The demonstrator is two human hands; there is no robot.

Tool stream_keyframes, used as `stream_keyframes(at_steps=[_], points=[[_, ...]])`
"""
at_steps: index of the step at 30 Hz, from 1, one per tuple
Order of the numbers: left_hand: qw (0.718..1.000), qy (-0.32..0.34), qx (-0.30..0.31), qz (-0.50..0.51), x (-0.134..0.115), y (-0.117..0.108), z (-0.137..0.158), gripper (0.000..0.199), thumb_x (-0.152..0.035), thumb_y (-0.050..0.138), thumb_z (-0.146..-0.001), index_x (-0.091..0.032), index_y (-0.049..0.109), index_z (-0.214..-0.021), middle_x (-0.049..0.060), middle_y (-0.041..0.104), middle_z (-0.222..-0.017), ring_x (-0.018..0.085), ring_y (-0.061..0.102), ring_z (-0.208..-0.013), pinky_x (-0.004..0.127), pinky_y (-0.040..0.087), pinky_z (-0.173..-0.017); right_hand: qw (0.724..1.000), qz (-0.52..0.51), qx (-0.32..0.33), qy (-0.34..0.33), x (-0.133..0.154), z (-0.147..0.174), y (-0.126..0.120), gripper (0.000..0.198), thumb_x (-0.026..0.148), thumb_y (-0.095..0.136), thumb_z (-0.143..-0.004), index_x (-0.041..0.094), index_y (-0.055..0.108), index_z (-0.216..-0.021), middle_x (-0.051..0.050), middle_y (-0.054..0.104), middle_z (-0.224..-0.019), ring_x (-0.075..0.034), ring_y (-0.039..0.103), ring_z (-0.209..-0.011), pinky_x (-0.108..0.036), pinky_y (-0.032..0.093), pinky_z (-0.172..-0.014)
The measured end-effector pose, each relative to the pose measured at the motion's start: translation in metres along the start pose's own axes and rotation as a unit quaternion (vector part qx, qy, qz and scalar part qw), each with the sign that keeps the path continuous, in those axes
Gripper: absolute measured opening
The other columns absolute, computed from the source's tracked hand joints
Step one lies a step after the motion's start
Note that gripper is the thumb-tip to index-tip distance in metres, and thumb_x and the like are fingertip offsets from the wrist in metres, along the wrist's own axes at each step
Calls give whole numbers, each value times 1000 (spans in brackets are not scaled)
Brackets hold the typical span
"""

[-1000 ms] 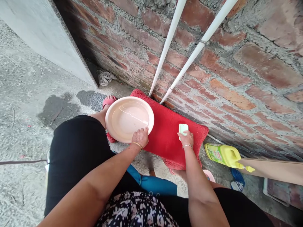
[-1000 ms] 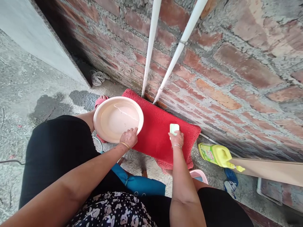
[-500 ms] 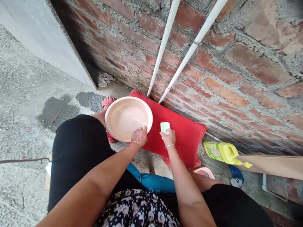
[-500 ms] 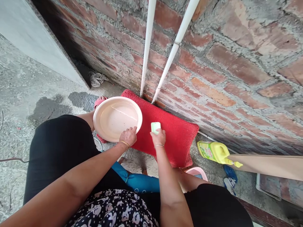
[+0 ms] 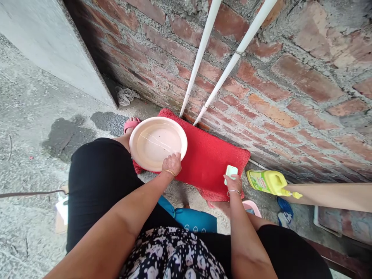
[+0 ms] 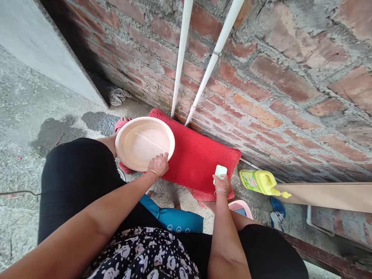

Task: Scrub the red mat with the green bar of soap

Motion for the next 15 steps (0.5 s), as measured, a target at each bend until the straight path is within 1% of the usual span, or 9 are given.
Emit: stream_keyframes(at_steps=[2,3,4,6,9,12,14,15], points=[[1000,2,-6,2,0,0,0,38,-16,30,-84,-19,47,-118,15,57,-105,24,56,-97,36,45,-79,998,-3,-13,53,-22,0,-8,39,50,69,-60,21,60,-85,-8,58,-87,-24,56,-81,-35,43,-74],[1000,3,-9,3,1,0,0,38,-16,30,-84,-19,47,-118,14,57,-104,24,56,-97,36,45,-79,998,-6,-20,62,-25,4,-9,38,50,68,-61,21,59,-83,-8,58,-87,-25,56,-81,-35,43,-73],[1000,5,-12,5,1,1,0,38,-15,30,-84,-19,47,-118,14,57,-104,24,56,-97,36,45,-78,998,-10,-25,56,-22,10,-8,37,50,68,-61,21,59,-82,-9,59,-87,-25,56,-82,-35,42,-74],[1000,9,-17,9,1,1,0,38,-15,31,-84,-18,48,-118,14,57,-103,24,56,-96,36,45,-78,1000,-16,-17,10,-1,29,2,36,49,68,-62,22,59,-83,-8,58,-88,-24,56,-83,-33,42,-74],[1000,14,-18,15,2,1,-1,37,-15,32,-84,-19,47,-118,14,57,-105,24,56,-98,37,45,-80,994,2,40,-98,51,77,35,39,50,67,-63,23,60,-90,-5,54,-93,-21,56,-81,-29,41,-72],[1000,16,-8,19,3,3,-2,37,-17,34,-84,-19,44,-120,14,56,-107,24,56,-100,37,45,-82,969,56,113,-211,100,126,68,37,50,65,-67,26,60,-95,-2,51,-96,-19,54,-81,-28,39,-70],[1000,22,-1,19,4,4,-3,36,-19,35,-83,-18,43,-119,14,56,-109,24,55,-102,37,44,-83,950,103,139,-262,116,144,78,37,49,65,-68,28,59,-98,-2,51,-98,-19,53,-85,-28,38,-73],[999,27,3,18,4,4,-4,36,-19,36,-83,-19,42,-119,13,55,-110,24,55,-103,37,44,-84,944,128,142,-270,117,146,77,37,48,65,-68,28,59,-99,-1,51,-98,-19,53,-87,-28,37,-75]])
Point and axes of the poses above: each hand's wrist, its own z-axis away from the middle knuckle, its own y-axis out of the palm, x = y × z, the point moved 5 cm from there along -z, towards the middle knuckle
